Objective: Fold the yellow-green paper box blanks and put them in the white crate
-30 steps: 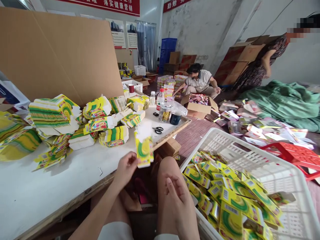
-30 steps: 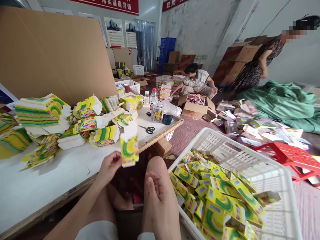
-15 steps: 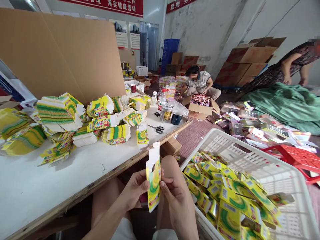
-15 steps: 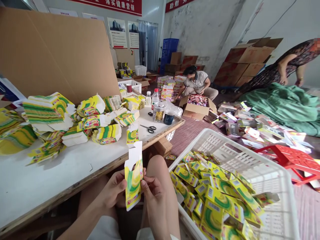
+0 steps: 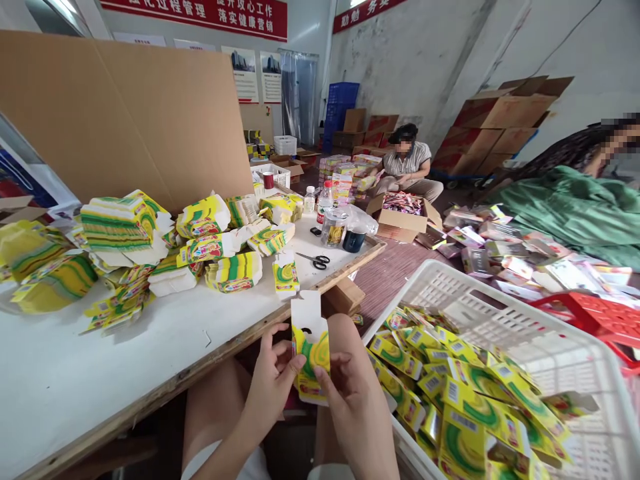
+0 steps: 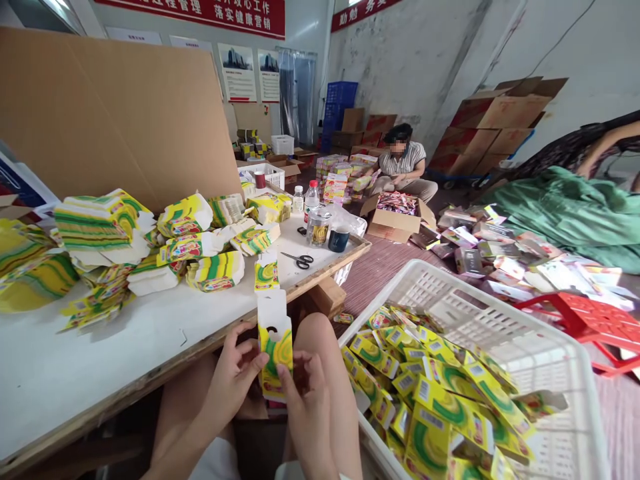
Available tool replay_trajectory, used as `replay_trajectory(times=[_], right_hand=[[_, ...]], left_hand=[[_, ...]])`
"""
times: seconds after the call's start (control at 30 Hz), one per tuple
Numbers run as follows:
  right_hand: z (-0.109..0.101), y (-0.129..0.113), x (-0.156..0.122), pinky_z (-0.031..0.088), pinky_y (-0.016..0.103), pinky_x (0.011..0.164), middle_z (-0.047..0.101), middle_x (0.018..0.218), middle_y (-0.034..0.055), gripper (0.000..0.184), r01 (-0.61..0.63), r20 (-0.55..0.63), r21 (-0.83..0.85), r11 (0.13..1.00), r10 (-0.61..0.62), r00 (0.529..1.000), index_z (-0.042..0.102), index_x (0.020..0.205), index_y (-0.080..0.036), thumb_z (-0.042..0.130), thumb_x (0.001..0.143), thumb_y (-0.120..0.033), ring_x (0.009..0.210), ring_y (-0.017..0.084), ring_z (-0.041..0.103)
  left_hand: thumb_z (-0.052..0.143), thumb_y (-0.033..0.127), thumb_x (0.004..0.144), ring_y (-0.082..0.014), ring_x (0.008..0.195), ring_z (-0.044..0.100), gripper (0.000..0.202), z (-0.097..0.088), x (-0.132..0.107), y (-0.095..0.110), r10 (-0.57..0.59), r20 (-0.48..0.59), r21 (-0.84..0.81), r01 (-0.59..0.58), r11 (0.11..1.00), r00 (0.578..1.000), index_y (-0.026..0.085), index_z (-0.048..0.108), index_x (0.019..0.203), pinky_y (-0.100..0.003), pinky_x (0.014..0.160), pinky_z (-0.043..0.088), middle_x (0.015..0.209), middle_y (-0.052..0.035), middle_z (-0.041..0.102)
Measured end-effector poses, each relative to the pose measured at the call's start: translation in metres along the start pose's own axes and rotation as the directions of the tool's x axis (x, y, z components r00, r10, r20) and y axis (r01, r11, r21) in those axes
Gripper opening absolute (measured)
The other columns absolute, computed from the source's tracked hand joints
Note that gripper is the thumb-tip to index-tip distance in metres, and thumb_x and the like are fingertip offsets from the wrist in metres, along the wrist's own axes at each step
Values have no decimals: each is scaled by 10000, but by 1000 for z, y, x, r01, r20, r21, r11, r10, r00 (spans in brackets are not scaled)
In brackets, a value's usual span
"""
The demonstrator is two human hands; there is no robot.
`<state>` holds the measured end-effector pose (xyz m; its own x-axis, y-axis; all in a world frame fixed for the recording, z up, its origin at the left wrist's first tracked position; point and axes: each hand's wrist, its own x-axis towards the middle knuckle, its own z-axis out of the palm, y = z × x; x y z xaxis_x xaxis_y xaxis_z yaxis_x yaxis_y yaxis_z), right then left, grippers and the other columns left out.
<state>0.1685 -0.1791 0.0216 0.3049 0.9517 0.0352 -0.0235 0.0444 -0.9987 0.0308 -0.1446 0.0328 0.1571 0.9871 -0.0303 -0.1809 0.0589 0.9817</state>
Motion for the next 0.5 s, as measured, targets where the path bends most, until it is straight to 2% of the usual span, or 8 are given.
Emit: replay_trajectory(times=[0.1, 0.17, 0.23, 0.3, 0.4, 0.5], right_hand=[[-11, -10, 5, 600, 377, 866, 730, 1166, 90, 432, 86, 88, -42, 995, -83, 993, 639, 1214, -246, 739, 816, -381, 1025, 273, 712], [-17, -13, 9, 578, 371, 926, 696, 1263, 84, 438, 138, 154, -31, 990, -132, 979, 619, 1278, -272, 699, 857, -364, 1124, 265, 680], [-24, -13, 12, 576, 356, 909, 702, 1234, 78, 377, 149, 233, -9, 989, -143, 962, 626, 1267, -281, 645, 903, -375, 1090, 252, 688], [-29, -11, 15, 578, 322, 830, 722, 1115, 66, 296, 142, 317, -24, 990, -127, 940, 651, 1200, -270, 602, 935, -391, 965, 231, 703], [-34, -12, 17, 525, 259, 665, 688, 847, 24, 216, 152, 410, -99, 983, -99, 907, 677, 969, -240, 537, 974, -405, 745, 185, 644], [-34, -13, 17, 501, 256, 682, 657, 796, 20, 259, 199, 424, -140, 970, -123, 897, 653, 847, -230, 510, 992, -389, 747, 180, 615]], left_hand=[[642, 357, 917, -219, 968, 696, 533, -8, -4, 1, 1, 106, 50, -6, 999, 994, 264, 366, 1364, -308, 805, 549, 1088, -75, 730], [636, 345, 926, -207, 964, 682, 508, -14, -6, 5, -14, 204, 57, 2, 998, 979, 258, 399, 1367, -308, 829, 538, 1106, -80, 716], [668, 343, 908, -174, 854, 678, 463, -20, -6, 8, -62, 277, 22, 58, 998, 959, 251, 457, 1310, -293, 789, 538, 1056, -67, 716], [721, 336, 871, -135, 751, 655, 414, -23, -7, 11, -122, 341, -36, 143, 989, 932, 252, 503, 1212, -249, 697, 526, 996, -41, 707], [775, 317, 827, -95, 679, 618, 367, -24, -9, 12, -163, 430, -120, 236, 964, 888, 252, 519, 1082, -154, 549, 442, 917, 1, 678], [788, 304, 818, -87, 652, 625, 577, -22, -9, 10, -182, 464, -173, 290, 941, 867, 321, 428, 1268, -131, 519, 413, 923, 6, 688]])
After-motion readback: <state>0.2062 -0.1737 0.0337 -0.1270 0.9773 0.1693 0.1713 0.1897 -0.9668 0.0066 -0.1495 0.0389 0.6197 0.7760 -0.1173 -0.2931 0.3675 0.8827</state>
